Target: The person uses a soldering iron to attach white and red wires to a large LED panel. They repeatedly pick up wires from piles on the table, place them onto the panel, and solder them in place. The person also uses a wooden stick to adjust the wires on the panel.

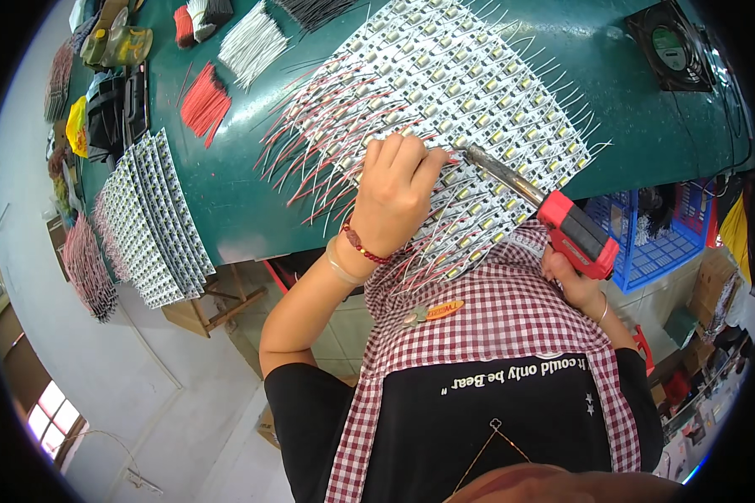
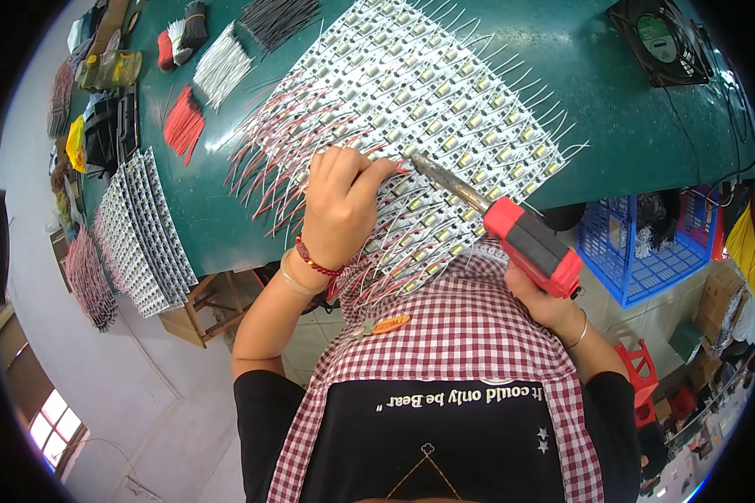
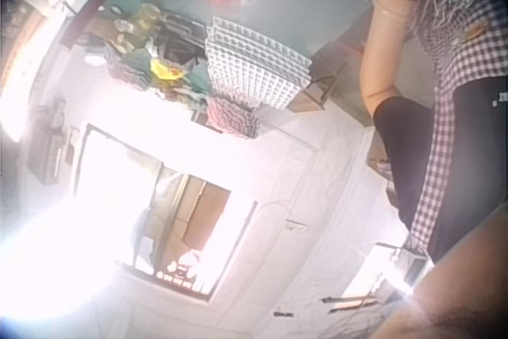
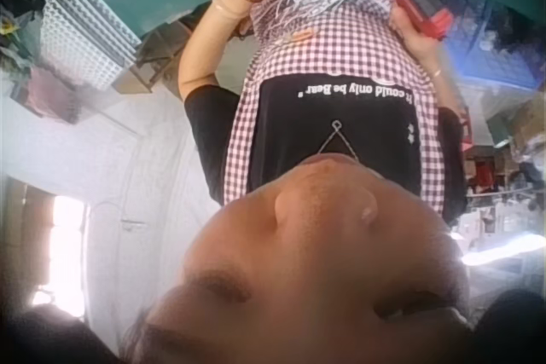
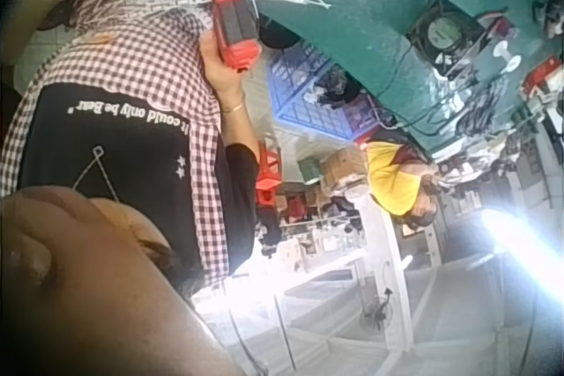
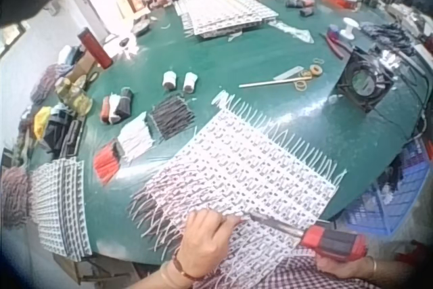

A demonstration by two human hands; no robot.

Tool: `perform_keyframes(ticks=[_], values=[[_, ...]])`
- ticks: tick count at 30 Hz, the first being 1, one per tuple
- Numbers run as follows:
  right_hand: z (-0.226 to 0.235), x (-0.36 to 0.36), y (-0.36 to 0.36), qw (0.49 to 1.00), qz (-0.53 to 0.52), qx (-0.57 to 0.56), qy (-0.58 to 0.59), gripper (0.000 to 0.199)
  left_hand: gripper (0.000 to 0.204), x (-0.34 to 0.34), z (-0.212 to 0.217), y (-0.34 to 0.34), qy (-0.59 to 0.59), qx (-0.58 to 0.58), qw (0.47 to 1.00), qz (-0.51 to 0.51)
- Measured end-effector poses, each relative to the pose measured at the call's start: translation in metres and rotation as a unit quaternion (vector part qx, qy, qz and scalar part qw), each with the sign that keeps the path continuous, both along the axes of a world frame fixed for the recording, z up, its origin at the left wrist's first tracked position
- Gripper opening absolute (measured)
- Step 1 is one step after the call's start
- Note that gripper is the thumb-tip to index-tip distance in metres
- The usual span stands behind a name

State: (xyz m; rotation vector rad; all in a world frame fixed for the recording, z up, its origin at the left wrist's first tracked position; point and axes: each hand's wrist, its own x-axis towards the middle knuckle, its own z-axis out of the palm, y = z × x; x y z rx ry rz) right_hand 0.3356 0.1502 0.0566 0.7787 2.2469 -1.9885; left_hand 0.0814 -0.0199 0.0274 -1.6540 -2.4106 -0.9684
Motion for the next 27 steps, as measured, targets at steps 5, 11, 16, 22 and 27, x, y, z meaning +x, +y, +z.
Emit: perform_keyframes(ticks=[5,11,16,22,27], values=[[0.004,-0.001,0.002,1.0,-0.004,-0.011,0.008,0.029,0.014,-0.001,0.0,-0.001,0.011,-0.005,1.0,0.0],[0.002,0.005,0.01,0.999,0.034,-0.022,-0.016,0.043,0.017,-0.001,0.004,0.001,0.03,0.002,0.999,0.019],[0.003,0.004,0.006,0.999,0.002,-0.042,0.01,0.043,0.026,-0.002,0.003,0.0,0.028,0.012,0.999,0.03],[-0.002,0.009,0.008,0.998,0.009,-0.057,0.022,0.044,0.029,-0.007,0.024,-0.015,0.031,0.006,0.997,0.066],[0.004,0.008,0.007,0.992,-0.035,-0.119,0.022,0.016,0.026,0.001,0.046,-0.018,0.076,0.053,0.993,0.073]])
